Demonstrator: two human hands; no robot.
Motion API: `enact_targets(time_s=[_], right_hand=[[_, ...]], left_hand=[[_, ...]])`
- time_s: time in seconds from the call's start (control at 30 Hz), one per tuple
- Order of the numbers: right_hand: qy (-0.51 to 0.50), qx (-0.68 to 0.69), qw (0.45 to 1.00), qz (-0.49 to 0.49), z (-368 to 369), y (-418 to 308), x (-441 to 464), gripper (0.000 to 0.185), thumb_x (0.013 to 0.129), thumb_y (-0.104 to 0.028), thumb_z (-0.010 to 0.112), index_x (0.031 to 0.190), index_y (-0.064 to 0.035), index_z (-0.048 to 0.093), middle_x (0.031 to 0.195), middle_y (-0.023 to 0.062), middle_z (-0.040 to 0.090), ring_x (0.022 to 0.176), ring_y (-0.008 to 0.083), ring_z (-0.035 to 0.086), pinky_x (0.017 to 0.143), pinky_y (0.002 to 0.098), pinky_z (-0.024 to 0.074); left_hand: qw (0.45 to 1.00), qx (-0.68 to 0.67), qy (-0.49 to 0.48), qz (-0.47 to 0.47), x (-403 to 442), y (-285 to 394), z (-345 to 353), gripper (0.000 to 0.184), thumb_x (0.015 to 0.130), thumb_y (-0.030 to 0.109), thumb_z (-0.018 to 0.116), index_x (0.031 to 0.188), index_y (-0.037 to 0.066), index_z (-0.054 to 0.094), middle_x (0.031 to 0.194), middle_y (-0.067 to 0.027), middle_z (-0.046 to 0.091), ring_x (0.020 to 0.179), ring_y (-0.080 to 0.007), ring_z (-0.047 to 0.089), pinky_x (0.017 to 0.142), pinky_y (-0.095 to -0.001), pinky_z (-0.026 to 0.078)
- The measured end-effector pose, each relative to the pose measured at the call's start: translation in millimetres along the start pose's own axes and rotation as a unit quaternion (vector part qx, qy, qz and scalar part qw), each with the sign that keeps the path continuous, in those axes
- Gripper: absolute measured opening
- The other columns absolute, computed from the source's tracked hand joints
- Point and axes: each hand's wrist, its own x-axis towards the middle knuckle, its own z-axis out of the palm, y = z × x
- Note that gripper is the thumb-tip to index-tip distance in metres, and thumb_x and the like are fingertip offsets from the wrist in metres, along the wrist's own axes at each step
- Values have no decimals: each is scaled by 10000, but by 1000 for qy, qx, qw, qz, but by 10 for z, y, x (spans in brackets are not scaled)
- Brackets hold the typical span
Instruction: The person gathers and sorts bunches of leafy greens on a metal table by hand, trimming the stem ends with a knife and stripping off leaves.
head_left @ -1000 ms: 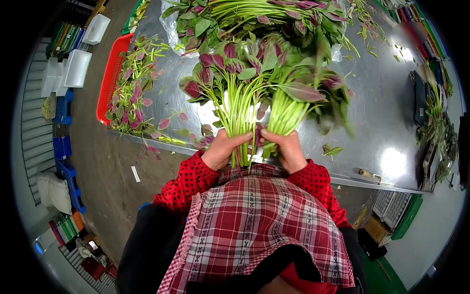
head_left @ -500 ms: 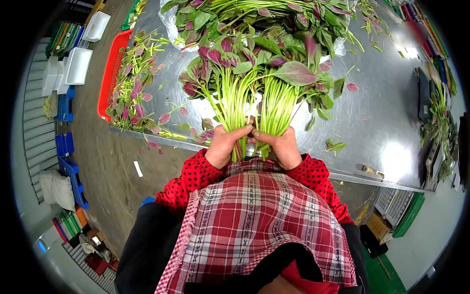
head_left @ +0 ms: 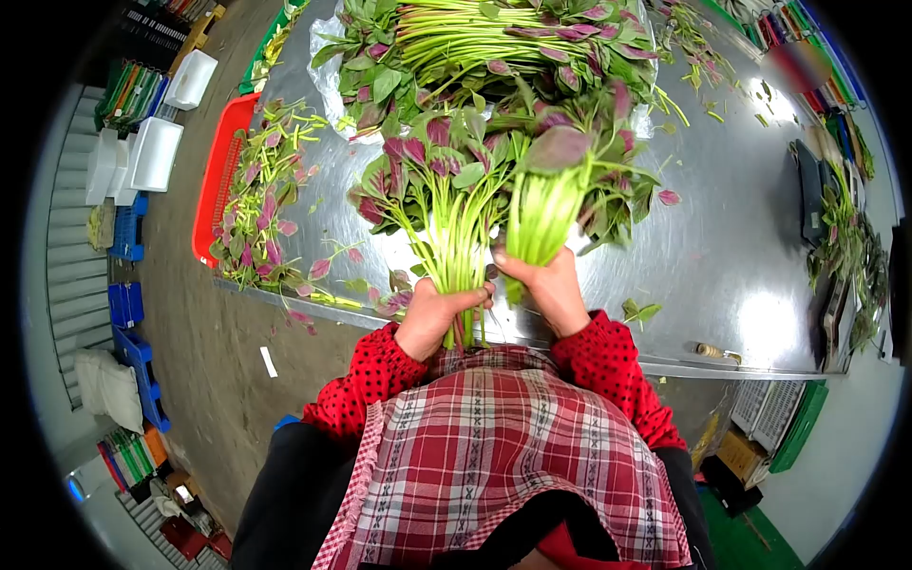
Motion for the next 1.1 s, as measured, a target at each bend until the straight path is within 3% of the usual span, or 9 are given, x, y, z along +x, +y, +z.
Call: enact_targets(time_s=[0.1,0.17,0.3,0.43,0.57,0.77,0.9,0.97,1.1], right_hand=[[-22,-21,999,-41,60,104,100,140,786,27,678,918,26,630,763,49,648,637,116,607,545,259,486],[-11,-29,1000,7,12,79,29,179,774,-3,707,940,22,645,828,62,671,699,135,628,640,264,501],[-27,-33,998,39,-87,174,-215,181,776,22,698,946,33,638,821,67,671,703,140,635,642,268,511],[-1,36,999,24,-101,219,-249,166,788,18,699,944,27,643,804,56,667,715,130,633,645,253,515],[11,-21,1000,-8,-96,194,-173,131,795,-6,710,907,16,647,758,39,654,651,111,615,584,244,489],[-42,-55,997,44,-220,154,-379,194,761,35,672,954,35,650,780,50,665,663,108,604,598,256,490],[152,-261,952,-41,-749,145,-233,229,754,13,657,981,43,650,837,72,683,713,120,621,651,253,501],[49,-80,990,108,-652,-88,-257,211,771,17,663,981,31,643,855,84,677,705,153,646,633,278,519],[-24,48,996,77,-66,116,-274,217,808,2,673,1021,14,638,928,61,669,767,136,640,694,274,513]], left_hand=[[999,42,-4,-12,-3,-1,71,202,841,7,613,1037,-39,624,946,-122,692,748,-162,655,657,-276,526],[997,-34,69,-14,-19,-14,61,189,843,27,630,1019,-41,625,893,-110,692,666,-144,630,597,-266,511],[996,-78,46,-11,30,-38,-10,154,829,37,650,962,-42,650,809,-88,676,634,-125,595,569,-262,478],[1000,-27,14,-7,37,-24,26,153,835,72,664,950,-27,661,799,-66,667,637,-109,589,579,-254,469],[999,14,-43,11,1,-71,6,135,824,29,671,932,-22,608,807,-73,640,683,-141,613,622,-258,499],[994,-89,64,13,87,8,-64,153,822,7,653,948,-15,569,810,-92,626,692,-152,617,622,-268,510],[984,-176,-6,-7,68,113,-129,160,854,40,624,994,10,553,834,-105,631,715,-163,625,645,-290,521],[990,-136,-15,-18,58,97,-67,149,863,52,620,988,12,551,842,-105,634,721,-166,628,656,-289,524],[993,-113,26,21,39,-40,190,273,852,95,667,1080,-46,617,934,-110,676,816,-142,644,709,-279,521]])
